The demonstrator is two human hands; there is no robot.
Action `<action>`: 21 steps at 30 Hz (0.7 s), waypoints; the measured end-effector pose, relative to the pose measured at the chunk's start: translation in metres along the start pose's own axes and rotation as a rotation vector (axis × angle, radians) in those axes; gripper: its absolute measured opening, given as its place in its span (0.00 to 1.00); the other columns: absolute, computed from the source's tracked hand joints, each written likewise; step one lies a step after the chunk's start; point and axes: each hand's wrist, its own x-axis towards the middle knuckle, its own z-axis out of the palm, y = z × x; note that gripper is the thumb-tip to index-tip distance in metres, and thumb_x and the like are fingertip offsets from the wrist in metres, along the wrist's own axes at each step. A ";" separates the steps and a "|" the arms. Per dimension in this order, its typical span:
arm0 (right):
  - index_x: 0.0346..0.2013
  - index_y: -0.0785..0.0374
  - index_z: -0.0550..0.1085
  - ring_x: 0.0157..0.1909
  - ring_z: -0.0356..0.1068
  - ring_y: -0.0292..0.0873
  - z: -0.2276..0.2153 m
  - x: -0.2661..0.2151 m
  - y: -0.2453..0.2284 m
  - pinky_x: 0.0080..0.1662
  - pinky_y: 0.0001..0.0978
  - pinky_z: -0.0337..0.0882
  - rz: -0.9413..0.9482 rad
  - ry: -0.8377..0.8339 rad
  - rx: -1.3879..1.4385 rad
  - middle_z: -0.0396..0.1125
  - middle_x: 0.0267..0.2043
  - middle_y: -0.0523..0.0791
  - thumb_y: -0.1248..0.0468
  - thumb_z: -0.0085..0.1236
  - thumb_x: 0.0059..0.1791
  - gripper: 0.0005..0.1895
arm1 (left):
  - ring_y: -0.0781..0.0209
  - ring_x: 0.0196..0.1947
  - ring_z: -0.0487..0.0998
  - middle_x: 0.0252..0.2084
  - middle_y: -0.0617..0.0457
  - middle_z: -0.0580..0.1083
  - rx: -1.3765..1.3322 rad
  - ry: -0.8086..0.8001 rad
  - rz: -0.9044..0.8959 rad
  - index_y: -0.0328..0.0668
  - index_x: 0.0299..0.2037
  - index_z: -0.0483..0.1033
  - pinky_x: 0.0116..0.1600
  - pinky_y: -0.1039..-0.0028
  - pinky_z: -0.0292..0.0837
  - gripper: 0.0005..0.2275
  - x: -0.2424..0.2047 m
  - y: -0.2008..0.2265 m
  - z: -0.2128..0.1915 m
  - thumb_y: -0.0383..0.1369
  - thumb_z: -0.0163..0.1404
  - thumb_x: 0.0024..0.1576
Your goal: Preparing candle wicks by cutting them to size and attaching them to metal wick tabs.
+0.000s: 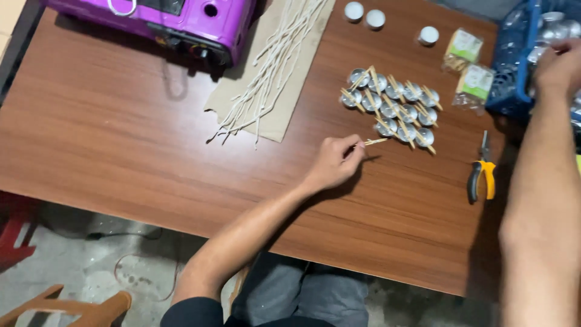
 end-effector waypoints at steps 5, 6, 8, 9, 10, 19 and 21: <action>0.31 0.56 0.89 0.29 0.79 0.31 -0.088 -0.026 -0.101 0.30 0.20 0.79 -0.206 0.391 0.044 0.80 0.27 0.39 0.73 0.62 0.40 0.13 | 0.65 0.20 0.62 0.18 0.58 0.63 -0.013 -0.005 -0.095 0.43 0.24 0.66 0.30 0.70 0.55 0.13 0.002 0.004 -0.002 0.31 0.42 0.63; 0.32 0.60 0.90 0.29 0.80 0.34 -0.104 -0.033 -0.121 0.30 0.21 0.80 -0.246 0.474 0.080 0.81 0.27 0.42 0.76 0.60 0.40 0.15 | 0.67 0.20 0.62 0.18 0.59 0.64 -0.035 0.002 -0.115 0.43 0.24 0.66 0.29 0.71 0.54 0.14 0.002 0.004 -0.003 0.30 0.41 0.64; 0.36 0.65 0.89 0.32 0.79 0.38 -0.143 -0.048 -0.158 0.33 0.26 0.80 -0.283 0.471 0.173 0.80 0.31 0.46 0.78 0.59 0.42 0.14 | 0.68 0.21 0.61 0.19 0.60 0.64 -0.036 0.039 -0.113 0.43 0.24 0.66 0.29 0.71 0.52 0.14 0.001 0.005 -0.007 0.30 0.42 0.64; 0.39 0.71 0.87 0.35 0.78 0.43 -0.162 -0.052 -0.177 0.36 0.31 0.79 -0.325 0.463 0.271 0.80 0.34 0.49 0.79 0.58 0.44 0.14 | 0.69 0.21 0.59 0.19 0.61 0.63 -0.036 0.083 -0.112 0.43 0.24 0.66 0.29 0.72 0.51 0.14 0.002 0.006 -0.008 0.30 0.42 0.65; 0.39 0.71 0.87 0.35 0.78 0.43 -0.185 -0.067 -0.217 0.36 0.31 0.79 -0.330 0.468 0.268 0.80 0.34 0.49 0.79 0.58 0.44 0.14 | 0.69 0.21 0.59 0.19 0.61 0.63 -0.040 0.083 -0.105 0.43 0.24 0.66 0.29 0.72 0.51 0.14 0.005 0.007 -0.013 0.30 0.42 0.65; 0.37 0.51 0.83 0.33 0.70 0.32 -0.227 -0.239 -0.422 0.36 0.19 0.66 0.041 -0.400 0.476 0.73 0.30 0.39 0.69 0.69 0.44 0.10 | 0.63 0.21 0.64 0.15 0.46 0.63 -0.015 0.374 -0.139 0.44 0.23 0.69 0.29 0.71 0.63 0.12 0.017 -0.014 -0.034 0.30 0.44 0.61; 0.35 0.48 0.84 0.38 0.72 0.44 -0.205 -0.254 -0.430 0.40 0.29 0.71 -0.121 -0.414 0.426 0.73 0.33 0.43 0.66 0.71 0.43 0.09 | 0.65 0.20 0.64 0.14 0.48 0.64 -0.008 0.405 -0.150 0.44 0.22 0.69 0.29 0.73 0.62 0.12 0.016 -0.021 -0.028 0.30 0.44 0.61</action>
